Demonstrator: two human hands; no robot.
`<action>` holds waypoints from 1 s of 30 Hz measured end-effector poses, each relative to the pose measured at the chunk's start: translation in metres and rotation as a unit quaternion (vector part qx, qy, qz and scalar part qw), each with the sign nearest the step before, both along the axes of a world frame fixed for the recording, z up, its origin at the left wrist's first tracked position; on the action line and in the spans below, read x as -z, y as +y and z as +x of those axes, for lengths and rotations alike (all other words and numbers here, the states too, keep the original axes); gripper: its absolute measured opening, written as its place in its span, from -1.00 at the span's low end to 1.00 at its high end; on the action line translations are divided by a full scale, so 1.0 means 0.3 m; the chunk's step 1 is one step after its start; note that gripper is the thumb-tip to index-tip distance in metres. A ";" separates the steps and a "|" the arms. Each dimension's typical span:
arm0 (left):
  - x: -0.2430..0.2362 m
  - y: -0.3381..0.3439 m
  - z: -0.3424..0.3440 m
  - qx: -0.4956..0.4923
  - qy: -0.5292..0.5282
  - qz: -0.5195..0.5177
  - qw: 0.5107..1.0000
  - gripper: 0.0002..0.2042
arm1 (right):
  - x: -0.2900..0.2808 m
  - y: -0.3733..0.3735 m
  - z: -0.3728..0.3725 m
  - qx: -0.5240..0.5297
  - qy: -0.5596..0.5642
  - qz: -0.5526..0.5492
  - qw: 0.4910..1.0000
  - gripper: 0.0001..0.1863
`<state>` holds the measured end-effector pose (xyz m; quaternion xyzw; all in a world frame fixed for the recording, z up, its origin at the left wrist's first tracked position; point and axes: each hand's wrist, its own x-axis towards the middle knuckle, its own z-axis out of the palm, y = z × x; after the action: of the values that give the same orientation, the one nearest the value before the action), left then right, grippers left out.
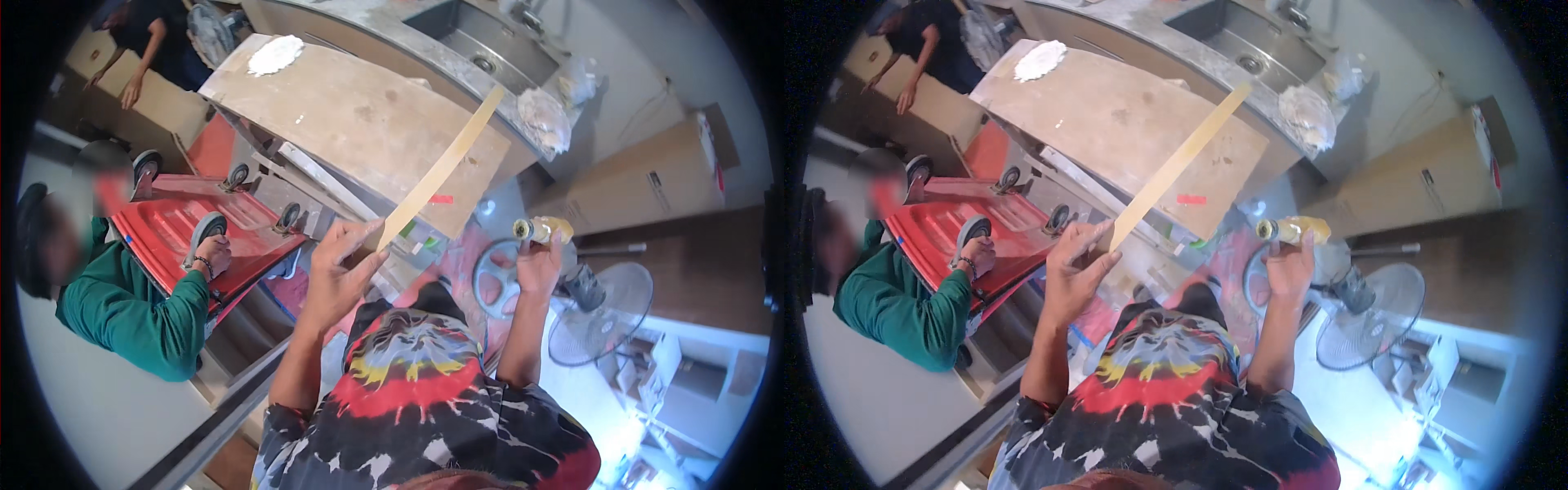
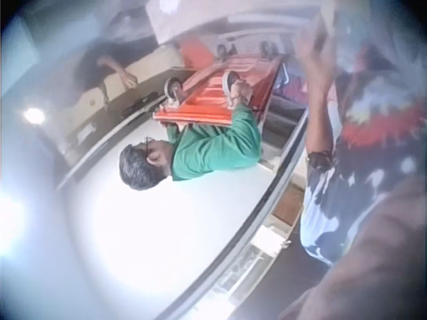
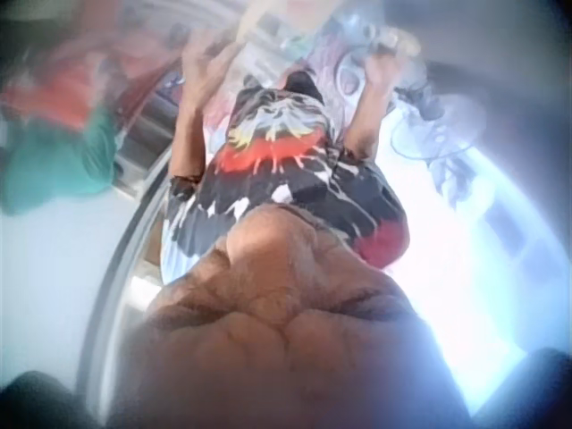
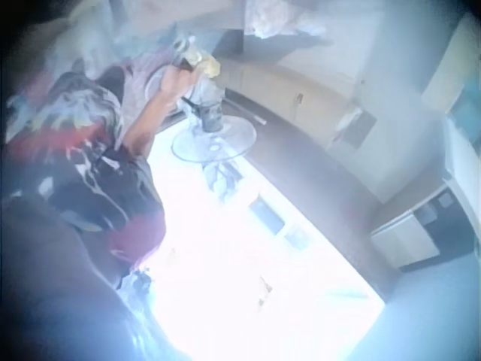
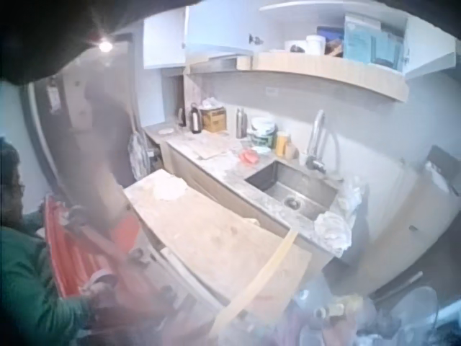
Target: The person installs a wooden trim piece along the top edge of a wall-mounted cabinet. They use a utility knife to trim the wood, a hammer to secure it, and a screwdriver to fasten it. The person also applies glue to a separate wooden strip and places it on a workbench.
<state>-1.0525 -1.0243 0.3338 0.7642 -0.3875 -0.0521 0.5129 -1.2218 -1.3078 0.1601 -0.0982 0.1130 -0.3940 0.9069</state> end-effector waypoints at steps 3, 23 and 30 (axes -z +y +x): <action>-0.040 -0.015 0.020 0.077 -0.048 0.059 0.994 -0.55 | 0.032 0.058 -0.063 0.018 0.030 -0.008 0.999 -0.57; 0.236 -0.216 0.429 0.349 -0.170 0.379 0.840 -0.63 | 0.034 0.366 -0.219 0.283 0.137 -0.011 0.949 -0.64; 0.301 -0.163 0.509 0.404 -0.108 0.307 0.855 -0.65 | -0.136 0.488 -0.068 0.442 0.407 -0.143 0.787 -0.69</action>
<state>-0.9000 -1.0732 0.2435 0.6600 -0.6795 -0.2880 0.1406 -1.2420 -1.1613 0.2009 -0.3171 0.4452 -0.6865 0.4795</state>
